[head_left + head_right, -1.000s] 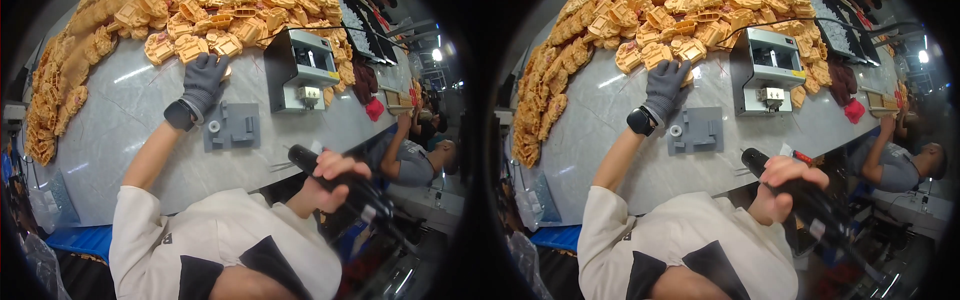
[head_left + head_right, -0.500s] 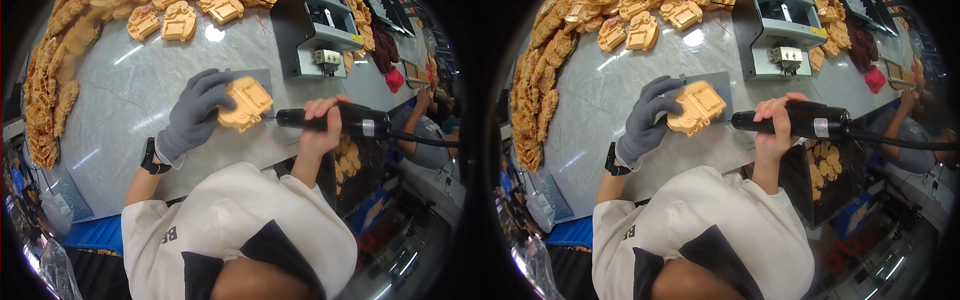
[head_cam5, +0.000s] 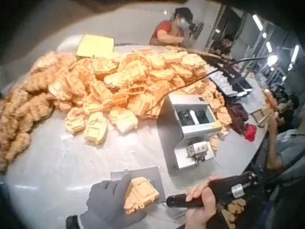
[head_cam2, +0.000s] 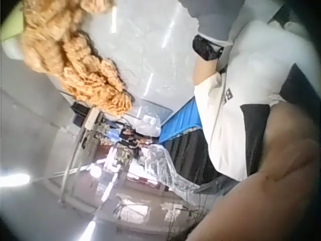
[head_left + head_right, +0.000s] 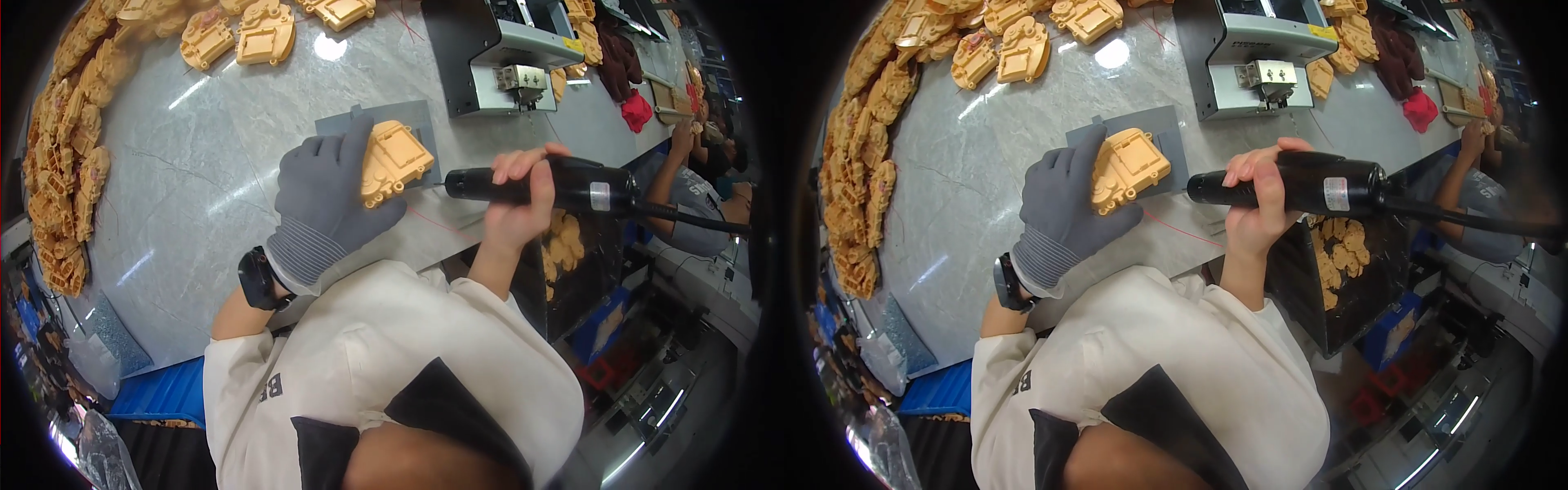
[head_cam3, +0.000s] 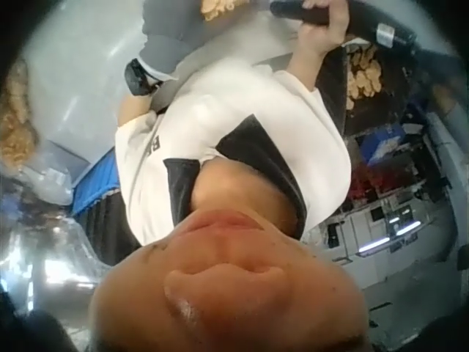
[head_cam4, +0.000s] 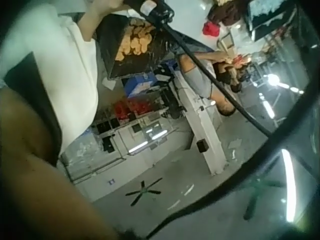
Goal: The person repeatedly places plastic components into a fixture, drives screws into them using an electric screwdriver, and moves the fastened parts onto a pile on the workbench.
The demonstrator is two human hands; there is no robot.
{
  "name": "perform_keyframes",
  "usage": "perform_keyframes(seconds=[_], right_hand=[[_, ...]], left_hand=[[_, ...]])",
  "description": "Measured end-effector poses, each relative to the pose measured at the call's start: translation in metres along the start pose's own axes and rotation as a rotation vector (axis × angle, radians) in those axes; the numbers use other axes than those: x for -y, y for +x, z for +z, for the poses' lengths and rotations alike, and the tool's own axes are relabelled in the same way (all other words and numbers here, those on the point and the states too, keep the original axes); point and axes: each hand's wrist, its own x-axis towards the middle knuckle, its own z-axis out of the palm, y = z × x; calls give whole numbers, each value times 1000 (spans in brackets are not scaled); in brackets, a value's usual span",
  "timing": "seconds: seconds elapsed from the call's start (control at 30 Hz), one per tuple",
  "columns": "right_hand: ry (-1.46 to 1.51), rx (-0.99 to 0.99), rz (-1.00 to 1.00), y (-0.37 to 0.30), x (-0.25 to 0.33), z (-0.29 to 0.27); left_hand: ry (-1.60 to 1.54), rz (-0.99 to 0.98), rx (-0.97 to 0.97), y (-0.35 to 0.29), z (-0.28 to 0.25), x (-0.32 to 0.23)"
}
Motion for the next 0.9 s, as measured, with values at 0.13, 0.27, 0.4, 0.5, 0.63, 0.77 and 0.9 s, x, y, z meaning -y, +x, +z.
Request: perform_keyframes(seconds=[0.13, 0.27, 0.4, 0.5, 0.63, 0.77, 0.9], right_hand=[[-25, -85, 25, 5, -2, 2], [-3, -68, 35, 7, -3, 2], [51, -144, 39, 8, -6, 4], [-12, -161, 41, 8, -6, 4], [13, -40, -31, 10, 5, -4], [-54, -32, -212, 34, 37, -14], [-151, -83, -388, 73, 59, -24]], left_hand=[[-90, 68, -136, 0, -5, 1], [-19, 218, -185, 10, 1, 11], [153, 224, -93, 14, 6, 20], [57, 221, -76, 15, 7, 21], [-8, 252, -53, 13, 10, 22], [86, 209, -73, 4, 17, 23], [-12, 232, -98, 14, 25, 26]])
